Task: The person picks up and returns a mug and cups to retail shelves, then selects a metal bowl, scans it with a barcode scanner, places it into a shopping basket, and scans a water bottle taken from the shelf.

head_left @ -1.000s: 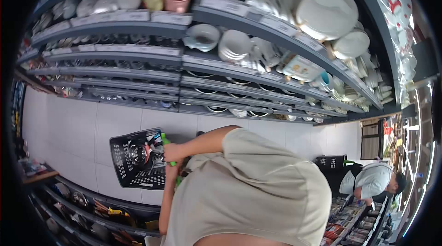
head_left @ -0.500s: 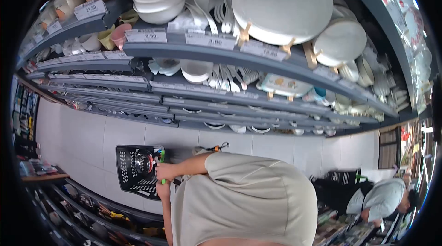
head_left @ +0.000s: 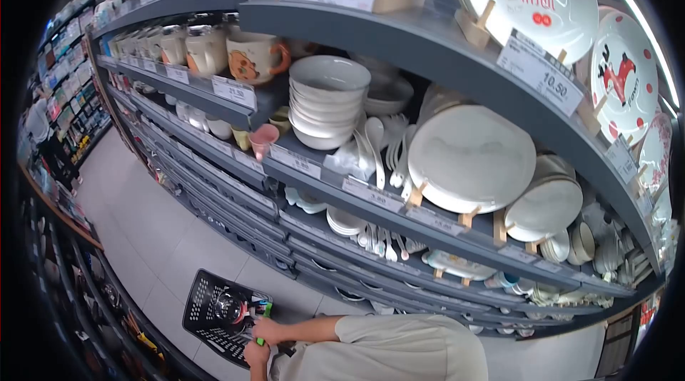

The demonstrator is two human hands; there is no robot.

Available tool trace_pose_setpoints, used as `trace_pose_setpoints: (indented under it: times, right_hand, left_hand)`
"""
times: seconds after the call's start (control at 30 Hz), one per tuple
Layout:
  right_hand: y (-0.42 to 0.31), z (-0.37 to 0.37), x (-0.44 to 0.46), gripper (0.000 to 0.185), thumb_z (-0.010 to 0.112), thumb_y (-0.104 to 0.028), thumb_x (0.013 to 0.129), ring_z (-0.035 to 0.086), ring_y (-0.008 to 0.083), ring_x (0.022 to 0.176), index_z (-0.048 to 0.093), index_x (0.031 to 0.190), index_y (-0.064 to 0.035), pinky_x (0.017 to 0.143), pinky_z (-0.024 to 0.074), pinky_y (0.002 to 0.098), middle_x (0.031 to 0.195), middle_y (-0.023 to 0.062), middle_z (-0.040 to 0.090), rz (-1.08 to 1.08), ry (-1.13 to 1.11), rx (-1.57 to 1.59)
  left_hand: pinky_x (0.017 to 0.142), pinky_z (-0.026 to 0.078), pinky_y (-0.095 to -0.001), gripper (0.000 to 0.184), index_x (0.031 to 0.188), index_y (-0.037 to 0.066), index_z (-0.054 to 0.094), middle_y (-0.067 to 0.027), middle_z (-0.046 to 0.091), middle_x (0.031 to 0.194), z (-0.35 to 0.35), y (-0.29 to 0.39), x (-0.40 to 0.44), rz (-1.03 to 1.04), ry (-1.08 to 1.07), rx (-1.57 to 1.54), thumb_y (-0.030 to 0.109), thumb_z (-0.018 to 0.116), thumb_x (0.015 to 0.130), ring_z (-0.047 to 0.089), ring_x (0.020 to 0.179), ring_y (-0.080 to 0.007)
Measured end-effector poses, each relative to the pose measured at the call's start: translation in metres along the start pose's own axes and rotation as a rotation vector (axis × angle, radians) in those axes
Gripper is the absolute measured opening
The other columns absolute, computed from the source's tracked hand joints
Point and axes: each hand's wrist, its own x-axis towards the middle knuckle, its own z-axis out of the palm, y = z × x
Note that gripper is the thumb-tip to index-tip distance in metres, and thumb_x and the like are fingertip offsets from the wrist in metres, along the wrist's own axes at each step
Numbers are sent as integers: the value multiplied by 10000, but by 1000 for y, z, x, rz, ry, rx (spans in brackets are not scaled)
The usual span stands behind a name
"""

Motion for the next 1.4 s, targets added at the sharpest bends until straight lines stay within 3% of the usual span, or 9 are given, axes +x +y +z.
trace_pose_setpoints:
  times: [0.1, 0.13, 0.3, 0.4, 0.7, 0.83, 1.1, 1.23, 1.4]
  right_hand:
    - [2, 2, 8, 220, 716, -208, 561, 629, 280, 840, 656, 752, -115, 765, 454, 427, 781, 78, 655, 10, -135, -21]
    - [3, -1, 14, 206, 712, -207, 570, 665, 294, 760, 671, 743, -105, 697, 499, 428, 759, 104, 675, 18, -231, -55]
    - [-2, -30, 27, 169, 705, -197, 574, 674, 314, 738, 693, 703, -89, 659, 536, 421, 752, 137, 682, -30, -394, -122]
    - [3, -20, 41, 172, 706, -196, 563, 668, 322, 728, 692, 691, -81, 657, 533, 431, 735, 137, 675, -52, -363, -68]
    - [10, -46, 107, 198, 713, -233, 541, 664, 334, 699, 681, 661, -79, 646, 532, 440, 704, 149, 663, -12, -295, -82]
    - [13, -32, 139, 260, 676, -327, 582, 670, 327, 711, 689, 676, -85, 633, 538, 445, 728, 155, 672, 7, -378, -124]
    - [10, -29, 203, 223, 662, -272, 634, 686, 288, 759, 713, 746, -86, 654, 546, 415, 802, 137, 695, 33, -441, -235]
    - [1, -38, 238, 233, 665, -266, 624, 685, 290, 774, 711, 752, -77, 669, 543, 417, 822, 142, 696, 75, -386, -182]
    - [-32, -49, 284, 231, 652, -248, 655, 685, 291, 794, 718, 780, -66, 684, 543, 411, 829, 146, 698, 99, -337, -164]
  left_hand:
    - [695, 513, -477, 375, 836, 18, 686, -215, 657, 752, -11, 5, -6, 24, -19, 10, 375, 680, 723, 647, 753, -401]
    - [698, 514, -473, 362, 833, 20, 686, -213, 657, 750, -17, 9, -7, 32, -23, 18, 363, 682, 718, 646, 754, -399]
    - [704, 520, -462, 331, 795, 34, 687, -204, 656, 730, -20, 5, -1, 47, -36, 91, 352, 678, 703, 647, 741, -385]
    - [680, 520, -464, 312, 731, 39, 678, -198, 650, 695, -35, -6, 3, 126, -26, 86, 350, 674, 709, 644, 705, -385]
    - [698, 524, -488, 319, 797, 52, 680, -211, 661, 743, -42, -33, 69, 30, 30, 38, 363, 633, 743, 650, 736, -403]
    - [721, 521, -487, 286, 888, 83, 673, -206, 671, 834, -71, -47, 85, 74, -129, 109, 330, 583, 775, 658, 798, -371]
    - [698, 524, -476, 274, 819, 75, 676, -197, 668, 781, -103, -78, 127, 60, -28, 35, 327, 590, 754, 659, 748, -371]
    - [700, 524, -478, 265, 815, 74, 675, -200, 664, 767, -132, -99, 149, 153, 32, 20, 317, 597, 744, 655, 742, -374]
    - [708, 528, -474, 259, 846, 92, 682, -202, 665, 779, -174, -138, 167, 85, 16, 99, 316, 612, 737, 654, 748, -378]
